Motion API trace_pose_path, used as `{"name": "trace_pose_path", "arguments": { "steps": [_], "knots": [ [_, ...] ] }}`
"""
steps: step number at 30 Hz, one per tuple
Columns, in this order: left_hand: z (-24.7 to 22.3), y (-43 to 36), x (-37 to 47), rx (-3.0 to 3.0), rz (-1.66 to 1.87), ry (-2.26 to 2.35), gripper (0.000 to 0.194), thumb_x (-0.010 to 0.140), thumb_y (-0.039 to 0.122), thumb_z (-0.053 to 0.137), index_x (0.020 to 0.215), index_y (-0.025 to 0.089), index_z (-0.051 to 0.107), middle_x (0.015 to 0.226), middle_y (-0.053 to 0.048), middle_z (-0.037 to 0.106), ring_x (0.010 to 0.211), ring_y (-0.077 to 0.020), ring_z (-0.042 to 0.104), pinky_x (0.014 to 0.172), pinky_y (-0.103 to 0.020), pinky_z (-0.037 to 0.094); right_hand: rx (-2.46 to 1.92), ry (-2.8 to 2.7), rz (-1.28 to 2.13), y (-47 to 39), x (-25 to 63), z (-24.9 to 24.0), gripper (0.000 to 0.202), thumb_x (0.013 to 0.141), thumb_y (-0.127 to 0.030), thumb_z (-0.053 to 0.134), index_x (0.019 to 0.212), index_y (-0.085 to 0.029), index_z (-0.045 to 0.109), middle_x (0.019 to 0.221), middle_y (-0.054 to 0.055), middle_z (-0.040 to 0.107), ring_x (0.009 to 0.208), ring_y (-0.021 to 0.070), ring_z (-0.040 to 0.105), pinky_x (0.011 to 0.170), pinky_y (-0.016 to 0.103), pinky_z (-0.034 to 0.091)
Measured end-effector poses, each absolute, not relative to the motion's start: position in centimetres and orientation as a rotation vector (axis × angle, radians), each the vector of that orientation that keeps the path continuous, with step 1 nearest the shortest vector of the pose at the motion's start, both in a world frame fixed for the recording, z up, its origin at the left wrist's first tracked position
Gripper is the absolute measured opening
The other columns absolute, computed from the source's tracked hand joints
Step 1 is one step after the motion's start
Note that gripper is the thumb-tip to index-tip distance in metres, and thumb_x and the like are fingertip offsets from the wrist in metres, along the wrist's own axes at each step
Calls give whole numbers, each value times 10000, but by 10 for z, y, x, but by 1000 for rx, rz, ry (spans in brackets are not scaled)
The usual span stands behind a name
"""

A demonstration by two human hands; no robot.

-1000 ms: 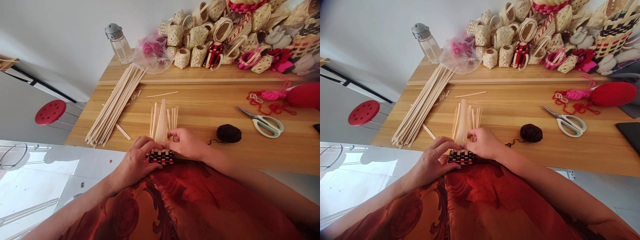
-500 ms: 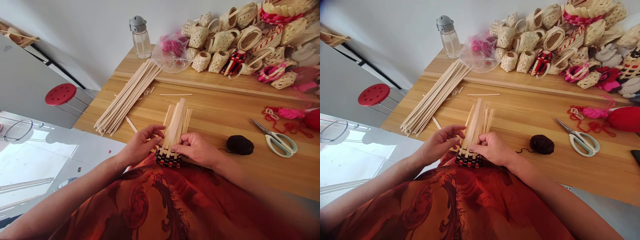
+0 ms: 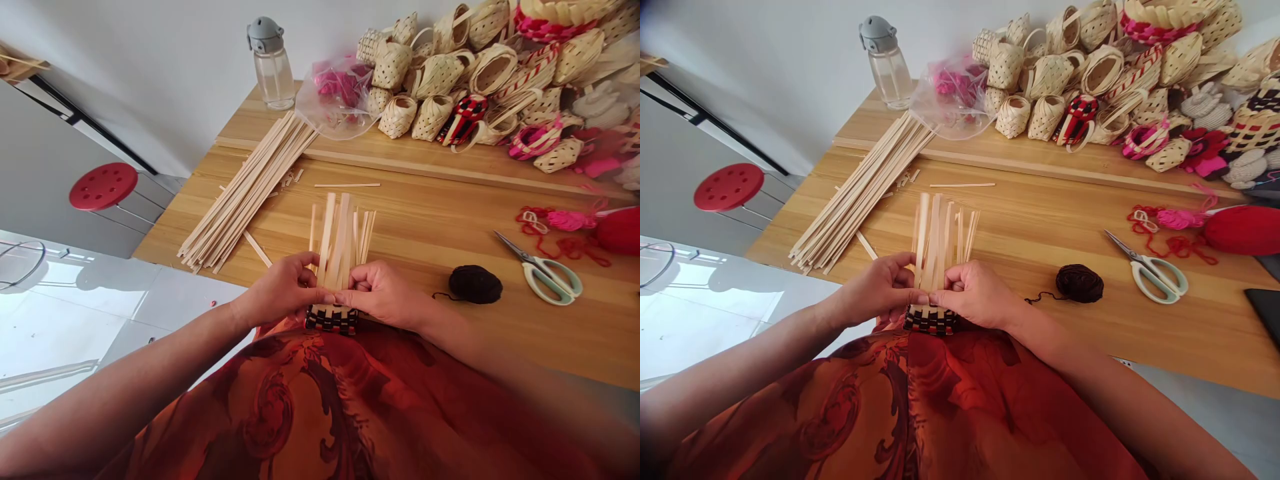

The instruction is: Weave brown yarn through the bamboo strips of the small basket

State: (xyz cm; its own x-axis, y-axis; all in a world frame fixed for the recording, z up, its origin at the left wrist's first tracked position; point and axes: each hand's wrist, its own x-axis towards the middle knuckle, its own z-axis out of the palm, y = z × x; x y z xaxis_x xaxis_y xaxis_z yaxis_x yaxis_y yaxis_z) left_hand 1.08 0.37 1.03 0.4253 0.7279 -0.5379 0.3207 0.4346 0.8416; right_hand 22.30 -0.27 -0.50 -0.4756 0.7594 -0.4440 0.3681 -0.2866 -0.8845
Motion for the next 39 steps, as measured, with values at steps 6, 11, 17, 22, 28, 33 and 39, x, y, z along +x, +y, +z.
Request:
{"name": "trace_pose_path", "arguments": {
  "steps": [6,11,17,22,28,33,39],
  "knots": [
    [3,8,6,1393,316,1163,211,746,318,767,797,154,643,633,25,657,503,-104,566,435,-193,418,-1453,-1821,1614,-4,227,-4,286,804,-413,717,667,-165,679,533,-30,510,487,90,354,464,249,225],
    [4,6,5,1369,314,1149,221,750,324,769,815,140,666,641,8,666,526,-111,574,442,-188,414,-1446,-1858,1597,-3,231,0,267,803,-381,711,647,-165,689,520,-34,492,478,87,339,466,254,221],
    [8,5,4,1235,279,1063,226,802,333,730,882,126,681,627,-8,665,510,-116,598,475,-205,481,-1426,-1903,1648,-3,229,3,230,805,-361,696,707,-155,722,522,-57,400,488,80,285,452,243,187],
    [6,0,3,1351,302,1133,219,831,340,698,902,136,663,652,-7,676,504,-114,589,451,-195,451,-1456,-1926,1560,-3,232,-2,259,819,-380,688,701,-154,733,518,-43,421,493,83,290,456,241,187],
    [6,2,-1,1263,299,1068,208,810,324,748,884,136,696,647,-11,697,526,-117,625,492,-202,506,-1407,-1839,1650,-6,236,-6,296,811,-439,720,699,-165,710,541,-29,500,504,94,358,468,243,233],
    [8,0,3,1186,352,1135,234,747,313,815,688,128,684,540,-7,663,466,-99,592,450,-178,462,-1396,-1806,1743,-7,232,0,234,807,-378,729,754,-150,708,557,-54,479,508,78,349,470,225,250],
    [8,-5,12,1185,415,1176,248,729,320,832,678,142,667,495,20,632,429,-89,557,421,-172,424,-1315,-1613,2029,0,232,3,232,746,-365,792,780,-149,713,578,-34,598,475,72,466,451,201,339]
  ]
}}
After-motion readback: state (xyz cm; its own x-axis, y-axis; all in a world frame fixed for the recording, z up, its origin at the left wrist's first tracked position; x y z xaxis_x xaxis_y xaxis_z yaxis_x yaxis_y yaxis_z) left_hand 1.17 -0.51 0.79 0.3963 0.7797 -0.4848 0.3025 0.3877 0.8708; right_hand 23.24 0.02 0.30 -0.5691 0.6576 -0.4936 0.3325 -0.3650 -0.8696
